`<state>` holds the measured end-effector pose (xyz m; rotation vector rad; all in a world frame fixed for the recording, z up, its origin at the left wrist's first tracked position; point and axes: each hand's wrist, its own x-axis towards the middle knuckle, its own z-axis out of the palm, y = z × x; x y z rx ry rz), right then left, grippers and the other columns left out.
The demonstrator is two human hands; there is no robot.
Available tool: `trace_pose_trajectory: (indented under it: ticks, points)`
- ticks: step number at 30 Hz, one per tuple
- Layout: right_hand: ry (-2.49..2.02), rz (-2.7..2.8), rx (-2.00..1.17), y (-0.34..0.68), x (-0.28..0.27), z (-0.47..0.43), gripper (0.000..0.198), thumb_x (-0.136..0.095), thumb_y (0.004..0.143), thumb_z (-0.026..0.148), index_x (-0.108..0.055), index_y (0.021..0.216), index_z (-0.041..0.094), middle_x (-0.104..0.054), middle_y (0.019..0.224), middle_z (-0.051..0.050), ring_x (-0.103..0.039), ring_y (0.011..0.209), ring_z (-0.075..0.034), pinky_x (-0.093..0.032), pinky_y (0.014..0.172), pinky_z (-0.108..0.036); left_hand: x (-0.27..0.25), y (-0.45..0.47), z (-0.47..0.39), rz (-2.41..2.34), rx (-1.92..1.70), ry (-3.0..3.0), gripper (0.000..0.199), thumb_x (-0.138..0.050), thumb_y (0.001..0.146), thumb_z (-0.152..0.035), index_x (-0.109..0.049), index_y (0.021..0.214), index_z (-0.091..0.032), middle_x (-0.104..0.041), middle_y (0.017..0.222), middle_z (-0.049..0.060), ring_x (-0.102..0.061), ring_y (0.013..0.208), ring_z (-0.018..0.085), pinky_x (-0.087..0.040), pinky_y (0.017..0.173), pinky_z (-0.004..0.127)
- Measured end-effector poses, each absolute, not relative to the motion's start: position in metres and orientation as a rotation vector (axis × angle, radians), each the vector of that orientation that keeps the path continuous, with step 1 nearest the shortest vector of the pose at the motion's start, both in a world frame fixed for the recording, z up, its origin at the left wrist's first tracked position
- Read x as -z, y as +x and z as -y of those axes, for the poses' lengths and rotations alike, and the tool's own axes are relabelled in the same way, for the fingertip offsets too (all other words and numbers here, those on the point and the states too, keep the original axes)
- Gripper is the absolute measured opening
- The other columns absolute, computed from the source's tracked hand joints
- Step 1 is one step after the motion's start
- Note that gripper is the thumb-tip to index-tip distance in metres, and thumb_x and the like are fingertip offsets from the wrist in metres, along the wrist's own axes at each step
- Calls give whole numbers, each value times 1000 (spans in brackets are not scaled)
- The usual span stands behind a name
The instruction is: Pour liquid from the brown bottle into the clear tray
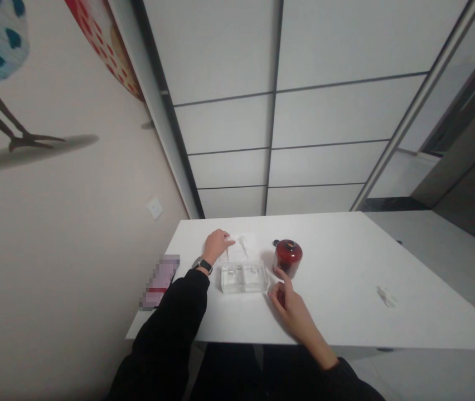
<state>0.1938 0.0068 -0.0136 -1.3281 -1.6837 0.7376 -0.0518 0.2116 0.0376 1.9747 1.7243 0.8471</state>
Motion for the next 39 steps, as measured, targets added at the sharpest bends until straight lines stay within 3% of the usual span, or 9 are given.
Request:
trace_pose_trajectory:
  ticks: [3,7,10,16,23,29,32,35,39]
  points:
    - [-1327,1669,-758,194,12,-7,55,-44,104,39,-39,154,16,-65,82,-1,-68,66,-22,-56,71,-34,-51,-56,-208,-1688,-1000,1939,24,-90,76,-35,-77,86,-18,-77,99,11,-74,95,30,-55,96,43]
    - [-1320,1639,-774,195,12,-7,55,-45,105,41,-40,154,16,-65,81,-1,-66,66,-21,-56,71,-34,-70,-70,-183,-1546,-1262,1852,35,-75,90,-45,-73,113,-18,-74,124,13,-76,93,23,-60,90,39]
    - [-1324,1621,-767,195,15,-8,55,-45,105,42,-40,153,16,-65,81,-1,-65,65,-21,-56,72,-35,-76,-74,-150,-1410,-1351,1803,43,-73,91,-49,-70,121,-19,-75,126,12,-76,98,22,-62,92,38]
    - [-1357,1623,-769,195,17,-8,54,-47,103,43,-46,151,16,-66,80,-1,-65,64,-21,-56,70,-34,-69,-65,-98,-1282,-1391,1781,39,-79,88,-48,-73,114,-20,-77,117,10,-73,110,26,-60,106,45]
    - [-1371,1654,-741,196,12,-7,49,-47,103,43,-52,144,18,-67,80,-1,-67,64,-21,-56,68,-32,-53,-59,-79,-1198,-1234,1838,29,-82,86,-45,-73,101,-22,-78,104,8,-74,105,28,-58,103,46]
    - [-1388,1671,-737,197,10,-8,48,-47,102,44,-55,140,16,-67,80,-2,-66,65,-21,-54,67,-33,-33,-64,-75,-1146,-1209,1780,27,-75,92,-44,-63,101,-22,-76,109,10,-71,119,29,-52,112,48]
    - [-1392,1681,-745,198,9,-8,47,-47,102,44,-58,137,15,-67,79,-2,-65,64,-21,-53,66,-32,-27,-65,-76,-1129,-1199,1746,28,-72,94,-46,-60,103,-22,-73,111,10,-72,115,27,-54,109,46]
    - [-1402,1682,-760,198,9,-8,47,-47,102,44,-59,136,15,-67,79,-2,-64,64,-20,-52,65,-32,-25,-67,-76,-1127,-1186,1725,31,-70,95,-46,-59,112,-22,-70,114,11,-71,117,28,-54,110,47]
    - [-1407,1687,-781,198,8,-8,47,-47,102,45,-59,136,14,-66,79,-2,-63,64,-20,-52,66,-32,-28,-70,-72,-1051,-1130,1729,46,-63,100,-43,-50,138,-22,-70,126,13,-66,130,30,-45,119,51]
